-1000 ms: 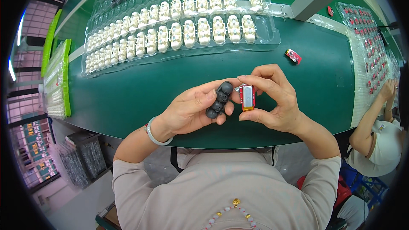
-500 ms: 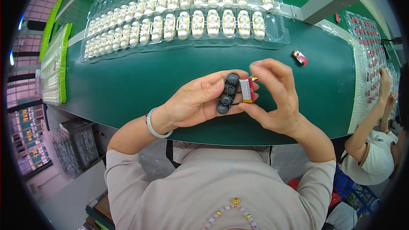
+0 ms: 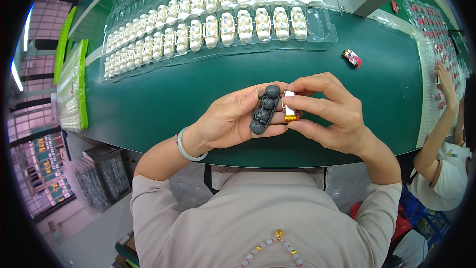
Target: The person inserts small batteries into black plastic electronic components at a factory assembly station. They pick up a component, insert a battery, and place the finished unit into a clear plastic tray. The process is repeated continuously for multiple units.
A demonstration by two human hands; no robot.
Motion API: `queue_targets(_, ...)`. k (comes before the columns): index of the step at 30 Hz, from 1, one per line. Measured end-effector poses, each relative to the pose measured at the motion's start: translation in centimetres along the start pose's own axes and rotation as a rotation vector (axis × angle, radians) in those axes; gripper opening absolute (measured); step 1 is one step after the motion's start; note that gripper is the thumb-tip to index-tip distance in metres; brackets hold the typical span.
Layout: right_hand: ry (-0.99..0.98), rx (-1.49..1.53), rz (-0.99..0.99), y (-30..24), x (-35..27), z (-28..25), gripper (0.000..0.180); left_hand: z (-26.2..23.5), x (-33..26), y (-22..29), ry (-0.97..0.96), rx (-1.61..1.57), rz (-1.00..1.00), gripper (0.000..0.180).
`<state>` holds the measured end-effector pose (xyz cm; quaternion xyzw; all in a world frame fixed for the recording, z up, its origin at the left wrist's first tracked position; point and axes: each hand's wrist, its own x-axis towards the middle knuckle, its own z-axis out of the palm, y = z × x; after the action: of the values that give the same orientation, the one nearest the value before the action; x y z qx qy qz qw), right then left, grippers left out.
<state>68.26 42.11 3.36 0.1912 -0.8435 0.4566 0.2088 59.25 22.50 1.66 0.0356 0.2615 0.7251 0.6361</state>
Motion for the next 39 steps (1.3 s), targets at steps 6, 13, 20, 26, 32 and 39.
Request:
queue_targets(6, 0.097, 0.236, 0.089, -0.1, -0.6, 0.4, 0.04, 0.3, 0.0, 0.5, 0.004, -0.057, -0.075, 0.058)
queue_targets(13, 0.013, -0.034, -0.041, -0.2, -0.3, -0.2, 0.036, 0.6, 0.3, -0.1, 0.044, 0.059, -0.018, 0.058)
queue_targets(20, -0.05, -0.185, -0.048, -0.5, -0.3, -1.1, 0.037, 0.6, 0.3, -0.2, 0.078, 0.151, -0.03, 0.056)
queue_targets(26, 0.066, 0.01, 0.024, -0.4, 0.2, -1.2, 0.046, 1.1, -0.2, 0.2, 0.058, 0.102, -0.026, 0.054)
queue_targets(32, 0.07, 0.071, 0.093, -0.5, -0.6, 0.9, 0.045, 0.9, -0.8, 0.3, -0.005, 0.04, 0.008, 0.054)
queue_targets(39, 0.085, 0.286, 0.233, -0.5, -1.0, 1.9, 0.044, 0.3, -0.9, 0.3, -0.026, 0.023, 0.071, 0.064)
